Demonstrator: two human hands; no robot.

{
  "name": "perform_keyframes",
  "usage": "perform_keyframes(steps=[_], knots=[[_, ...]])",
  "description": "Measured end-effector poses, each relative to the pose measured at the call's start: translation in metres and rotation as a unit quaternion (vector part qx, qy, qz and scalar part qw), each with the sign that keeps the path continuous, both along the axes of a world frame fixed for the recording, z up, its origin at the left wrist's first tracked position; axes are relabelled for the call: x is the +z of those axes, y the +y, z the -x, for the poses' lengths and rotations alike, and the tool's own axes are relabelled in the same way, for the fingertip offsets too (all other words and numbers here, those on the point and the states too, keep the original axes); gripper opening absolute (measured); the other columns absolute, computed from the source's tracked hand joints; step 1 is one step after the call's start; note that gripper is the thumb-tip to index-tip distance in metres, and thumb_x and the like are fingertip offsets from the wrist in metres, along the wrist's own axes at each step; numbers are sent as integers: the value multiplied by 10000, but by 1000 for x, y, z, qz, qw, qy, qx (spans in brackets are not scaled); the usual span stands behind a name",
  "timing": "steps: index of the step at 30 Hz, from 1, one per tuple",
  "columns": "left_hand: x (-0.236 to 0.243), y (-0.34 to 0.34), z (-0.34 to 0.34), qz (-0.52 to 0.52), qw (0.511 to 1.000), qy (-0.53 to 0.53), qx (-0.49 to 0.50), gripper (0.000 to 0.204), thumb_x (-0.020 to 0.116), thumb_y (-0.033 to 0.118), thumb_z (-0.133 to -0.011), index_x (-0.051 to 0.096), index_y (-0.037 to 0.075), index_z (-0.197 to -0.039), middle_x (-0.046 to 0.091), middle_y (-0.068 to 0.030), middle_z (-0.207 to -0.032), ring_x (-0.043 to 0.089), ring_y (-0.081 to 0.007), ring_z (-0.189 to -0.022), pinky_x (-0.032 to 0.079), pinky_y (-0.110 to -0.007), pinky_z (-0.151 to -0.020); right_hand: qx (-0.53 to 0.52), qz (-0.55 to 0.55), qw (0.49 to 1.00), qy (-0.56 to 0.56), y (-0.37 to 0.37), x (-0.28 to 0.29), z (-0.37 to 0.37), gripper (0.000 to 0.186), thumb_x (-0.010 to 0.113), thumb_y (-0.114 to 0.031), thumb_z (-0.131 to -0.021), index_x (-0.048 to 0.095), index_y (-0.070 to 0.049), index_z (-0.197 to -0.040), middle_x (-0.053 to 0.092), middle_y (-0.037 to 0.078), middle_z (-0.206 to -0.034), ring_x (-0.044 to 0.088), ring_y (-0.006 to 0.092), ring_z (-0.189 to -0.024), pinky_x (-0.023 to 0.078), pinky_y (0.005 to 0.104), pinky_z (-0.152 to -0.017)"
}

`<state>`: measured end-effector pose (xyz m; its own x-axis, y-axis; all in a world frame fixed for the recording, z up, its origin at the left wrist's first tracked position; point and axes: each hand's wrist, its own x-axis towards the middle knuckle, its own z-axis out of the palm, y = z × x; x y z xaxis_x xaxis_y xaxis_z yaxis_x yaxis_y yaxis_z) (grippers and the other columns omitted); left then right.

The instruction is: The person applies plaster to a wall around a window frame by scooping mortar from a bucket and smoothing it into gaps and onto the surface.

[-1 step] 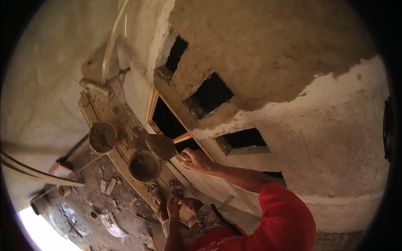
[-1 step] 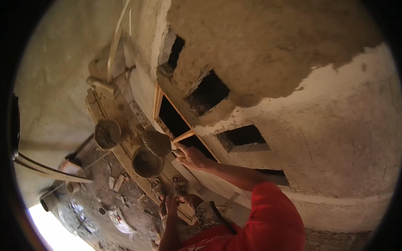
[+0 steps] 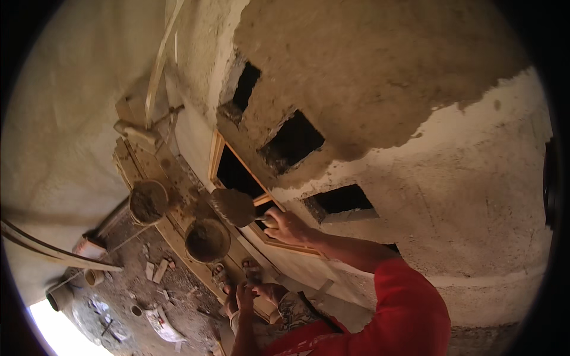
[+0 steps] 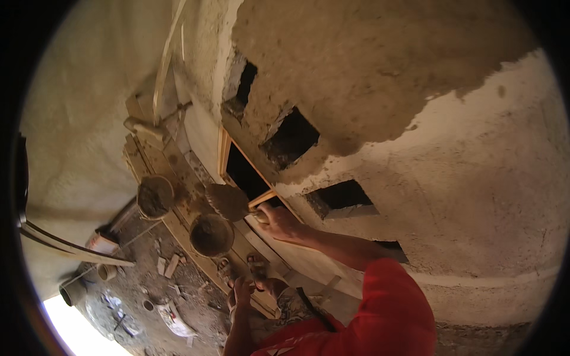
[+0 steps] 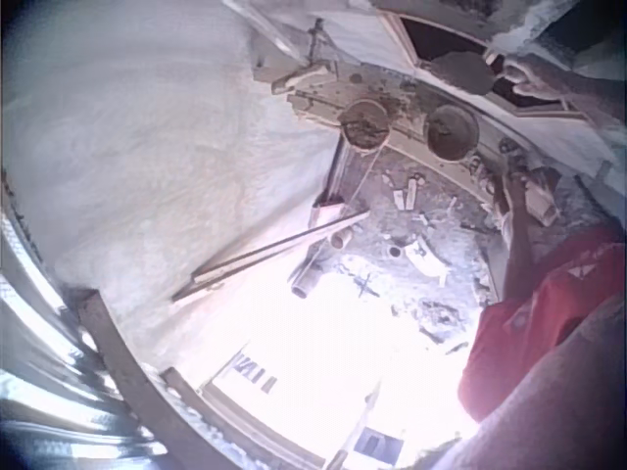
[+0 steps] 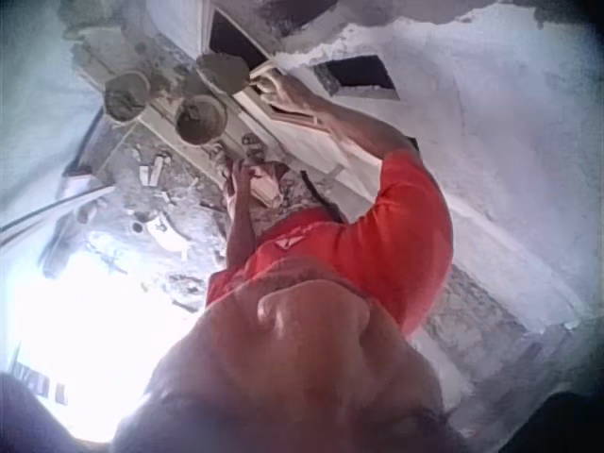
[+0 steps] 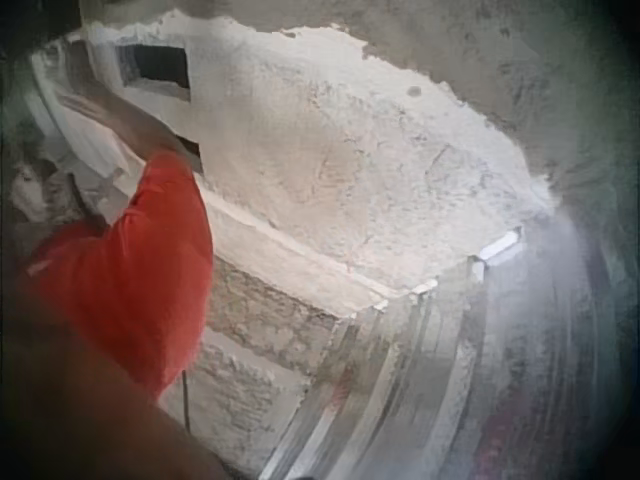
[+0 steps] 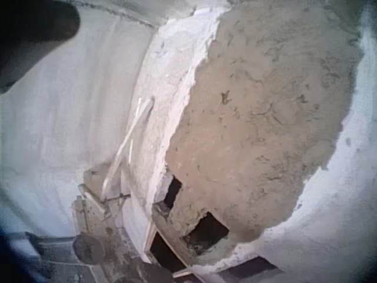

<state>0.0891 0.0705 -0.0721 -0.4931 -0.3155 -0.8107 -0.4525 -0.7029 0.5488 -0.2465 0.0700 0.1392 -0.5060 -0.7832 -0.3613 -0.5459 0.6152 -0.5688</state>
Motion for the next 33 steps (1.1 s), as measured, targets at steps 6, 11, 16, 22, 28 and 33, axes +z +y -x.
perform_keyframes(steps=[6, 11, 16, 22, 28, 33], knots=[[-30, -63, 21, 152, 981, 47, -109, 384, 566, 200, -915, 570, 6, -1247, 630, -115, -1010, 634, -211, -748, 525, -337, -673, -65, -6, 989, 132, 44, 282, 17, 444, 798, -188, -800, 522, -23, -1106, 672, 213, -914, 686, 322, -839, 561, 414, -758], [80, -118, 56, 86, 991, 6, -102, 356, 582, 196, -901, 581, 24, -1213, 601, -71, -866, 566, -145, -640, 481, -288, -540, 21, 20, 997, 69, 41, 412, 6, 450, 745, -210, -836, 536, 25, -1158, 661, 222, -930, 665, 383, -873, 518, 435, -755], [92, -125, 61, 126, 989, 8, -78, 370, 602, 195, -876, 575, 30, -1206, 615, -83, -853, 572, -150, -626, 479, -299, -531, 20, 81, 993, -86, 54, 443, 5, 409, 758, -192, -831, 633, -13, -1177, 667, 81, -817, 657, 186, -757, 514, 336, -683], [38, -119, 32, 137, 983, 34, -116, 361, 612, 182, -856, 583, 17, -1175, 630, -113, -887, 607, -165, -614, 482, -304, -502, -460, 71, 840, 278, 144, 474, 70, 579, 543, -496, -991, 523, -84, -1397, 629, 104, -1188, 621, 234, -1038, 505, 420, -948], [68, -123, 26, 144, 971, -61, -180, 301, 589, 164, -888, 590, -50, -1100, 645, -124, -934, 674, -176, -692, 505, -284, -536, -394, 125, 826, 384, 161, 551, 19, 283, 541, -285, -1014, 629, -117, -1225, 600, 52, -985, 577, 121, -787, 510, 285, -660], [47, -106, 42, 65, 992, -24, -102, 314, 605, 149, -917, 579, -31, -1172, 640, -135, -997, 669, -185, -739, 519, -293, -564, -241, -32, 968, 65, 109, 409, 20, 377, 646, -261, -901, 605, -64, -1219, 685, 136, -968, 660, 237, -863, 528, 391, -776]])
